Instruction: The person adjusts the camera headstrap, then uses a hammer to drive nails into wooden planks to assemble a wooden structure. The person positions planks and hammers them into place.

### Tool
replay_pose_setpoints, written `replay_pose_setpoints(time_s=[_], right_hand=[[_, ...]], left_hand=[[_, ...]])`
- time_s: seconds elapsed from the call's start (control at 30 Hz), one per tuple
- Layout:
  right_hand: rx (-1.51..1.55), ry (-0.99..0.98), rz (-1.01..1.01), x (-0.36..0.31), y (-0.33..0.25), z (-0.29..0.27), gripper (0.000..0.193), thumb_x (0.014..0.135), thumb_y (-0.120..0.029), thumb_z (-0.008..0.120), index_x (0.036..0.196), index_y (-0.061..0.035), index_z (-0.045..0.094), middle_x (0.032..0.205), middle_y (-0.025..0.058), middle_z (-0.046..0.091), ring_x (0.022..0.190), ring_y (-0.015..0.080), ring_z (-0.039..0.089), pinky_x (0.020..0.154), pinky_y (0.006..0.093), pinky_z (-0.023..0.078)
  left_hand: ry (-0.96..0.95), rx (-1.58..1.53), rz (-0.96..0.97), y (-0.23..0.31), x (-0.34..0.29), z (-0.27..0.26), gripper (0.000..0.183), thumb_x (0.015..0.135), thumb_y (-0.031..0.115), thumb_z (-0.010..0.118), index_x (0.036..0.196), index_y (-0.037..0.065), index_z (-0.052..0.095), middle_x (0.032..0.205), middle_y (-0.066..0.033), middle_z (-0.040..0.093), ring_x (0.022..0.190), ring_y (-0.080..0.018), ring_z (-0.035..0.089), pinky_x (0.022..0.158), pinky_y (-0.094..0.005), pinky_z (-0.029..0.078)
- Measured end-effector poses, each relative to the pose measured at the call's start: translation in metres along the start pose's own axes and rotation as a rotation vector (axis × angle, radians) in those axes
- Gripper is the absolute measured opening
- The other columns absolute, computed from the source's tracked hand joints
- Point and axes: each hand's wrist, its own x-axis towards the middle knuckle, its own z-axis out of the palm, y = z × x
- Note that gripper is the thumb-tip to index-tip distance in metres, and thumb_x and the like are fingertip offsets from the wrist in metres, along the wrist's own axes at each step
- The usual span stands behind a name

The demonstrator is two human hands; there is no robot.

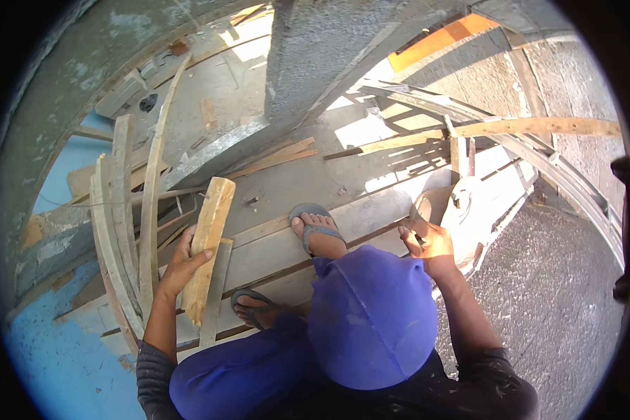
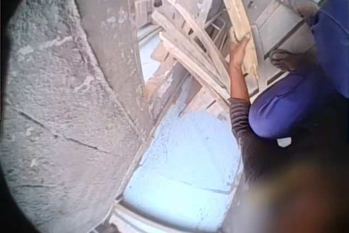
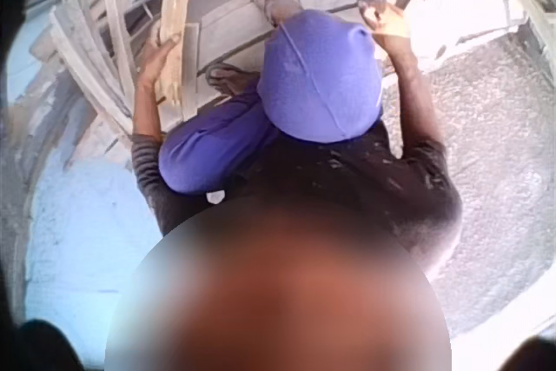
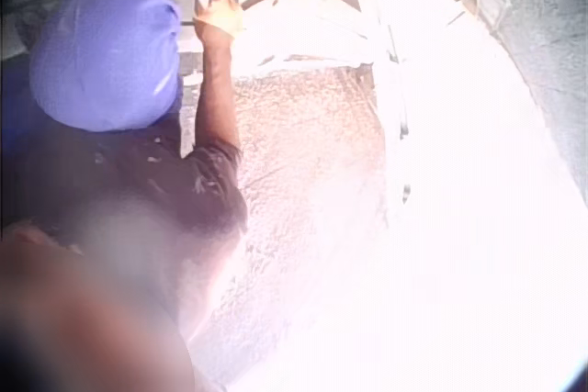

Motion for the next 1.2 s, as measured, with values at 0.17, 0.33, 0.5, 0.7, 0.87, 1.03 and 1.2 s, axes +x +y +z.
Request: replay_pose_setpoints(time_s=[0.17,0.33,0.5,0.7,0.87,1.03,1.2], right_hand=[[-0.217,0.479,0.358,0.004,0.088,-0.09,0.028,0.108,-0.028,0.069,0.116,-0.0031,0.078,0.088,0.0154,0.08,0.079,0.0218,0.078,0.075,0.0371,0.059],[-0.099,0.025,0.903,-0.037,0.2,-0.091,0.035,0.102,-0.03,0.067,0.116,0.0007,0.078,0.09,0.0141,0.082,0.079,0.021,0.079,0.077,0.0366,0.062],[-0.018,-0.279,0.713,-0.063,0.235,-0.001,0.048,0.107,-0.048,0.06,0.107,-0.0027,0.076,0.096,0.0106,0.08,0.079,0.0204,0.077,0.073,0.0391,0.061],[1.287,0.226,1.291,-0.013,0.228,0.015,0.054,0.115,-0.055,0.046,0.092,-0.0123,0.07,0.073,-0.0007,0.064,0.065,0.0165,0.065,0.065,0.0365,0.058],[1.451,0.175,1.25,0.004,0.245,-0.004,0.021,0.108,-0.025,0.054,0.096,-0.0093,0.061,0.08,0.0032,0.064,0.066,0.0144,0.064,0.055,0.0285,0.054],[1.113,-0.238,1.469,-0.039,0.272,-0.057,0.014,0.101,-0.021,0.05,0.101,-0.0078,0.055,0.076,0.003,0.055,0.055,0.011,0.046,0.043,0.0258,0.037],[0.766,-0.474,1.131,-0.09,0.29,-0.143,0.05,0.102,-0.057,0.073,0.12,-0.0103,0.068,0.076,0.0033,0.062,0.053,0.0128,0.052,0.047,0.0287,0.041]], left_hand=[[0.003,0.024,-0.016,-0.003,0.008,0.002,0.075,0.095,0.026,0.075,0.16,0.004,0.045,0.141,-0.0119,0.062,0.127,-0.0214,0.059,0.113,-0.0368,0.045],[0.024,-0.023,-0.009,-0.029,0.01,0.005,0.074,0.095,0.025,0.072,0.16,0.002,0.044,0.141,-0.0116,0.061,0.127,-0.0218,0.059,0.113,-0.0361,0.044],[0.02,-0.08,-0.002,-0.049,-0.002,0.006,0.075,0.095,0.024,0.072,0.159,-0.001,0.044,0.136,-0.0102,0.062,0.122,-0.0211,0.059,0.11,-0.0354,0.044],[0.114,-0.046,-0.093,-0.039,-0.022,-0.001,0.073,0.095,0.028,0.075,0.157,0.001,0.047,0.136,-0.0132,0.062,0.122,-0.0244,0.06,0.11,-0.0367,0.045],[0.194,0.089,-0.066,-0.041,-0.031,-0.008,0.07,0.094,0.023,0.078,0.155,0.003,0.049,0.134,-0.0129,0.066,0.119,-0.0259,0.065,0.107,-0.0397,0.05],[0.485,0.394,-0.054,-0.074,-0.041,-0.01,0.088,0.085,0.032,0.089,0.155,0.002,0.044,0.14,-0.0266,0.066,0.131,-0.0391,0.066,0.112,-0.0454,0.05],[0.759,0.49,-0.137,-0.112,-0.053,-0.001,0.091,0.084,0.033,0.088,0.16,0.011,0.043,0.148,-0.0237,0.06,0.136,-0.0426,0.06,0.114,-0.0495,0.049]])
